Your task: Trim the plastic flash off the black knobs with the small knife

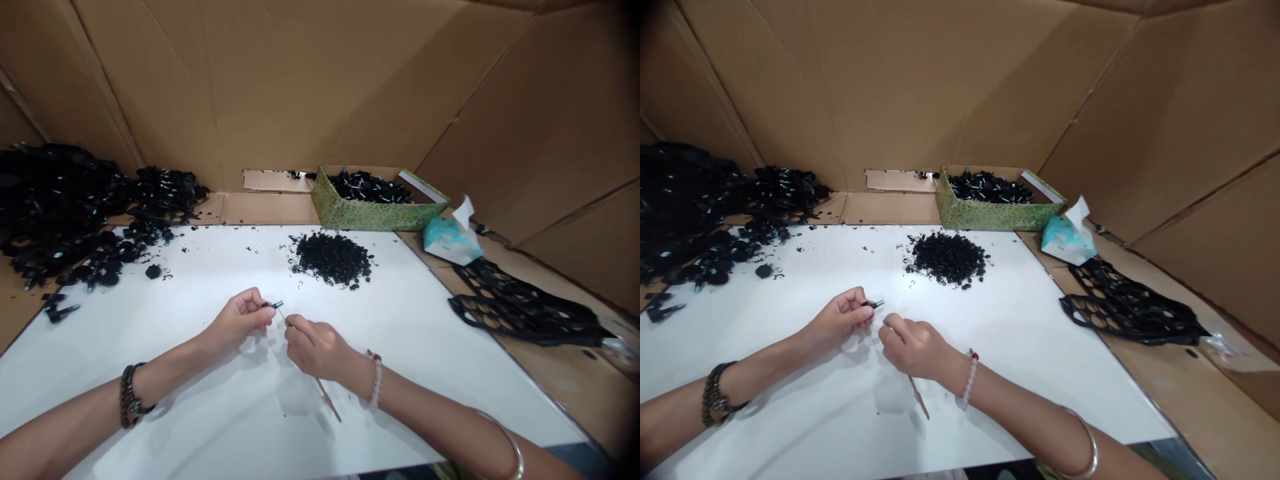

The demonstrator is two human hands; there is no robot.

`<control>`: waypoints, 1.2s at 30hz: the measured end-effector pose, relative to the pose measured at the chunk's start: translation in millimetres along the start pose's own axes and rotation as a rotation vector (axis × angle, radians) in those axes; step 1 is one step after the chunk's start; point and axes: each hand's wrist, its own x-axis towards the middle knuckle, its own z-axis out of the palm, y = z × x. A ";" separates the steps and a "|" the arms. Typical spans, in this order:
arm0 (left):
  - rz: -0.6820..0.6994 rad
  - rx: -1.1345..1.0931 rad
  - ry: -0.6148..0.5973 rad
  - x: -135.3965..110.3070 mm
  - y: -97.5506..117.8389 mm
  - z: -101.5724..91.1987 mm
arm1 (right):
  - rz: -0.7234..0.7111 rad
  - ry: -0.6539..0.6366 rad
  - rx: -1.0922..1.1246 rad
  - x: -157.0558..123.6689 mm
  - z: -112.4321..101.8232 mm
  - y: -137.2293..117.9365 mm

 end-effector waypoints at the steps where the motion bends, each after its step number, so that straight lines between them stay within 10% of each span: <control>1: 0.001 0.005 0.001 -0.1 0.1 0.2 | 0.000 -0.001 0.000 0.1 -0.1 0.0; 36: 0.065 0.035 0.041 -2.4 2.4 5.2 | 0.038 -0.008 0.072 1.9 -1.7 0.4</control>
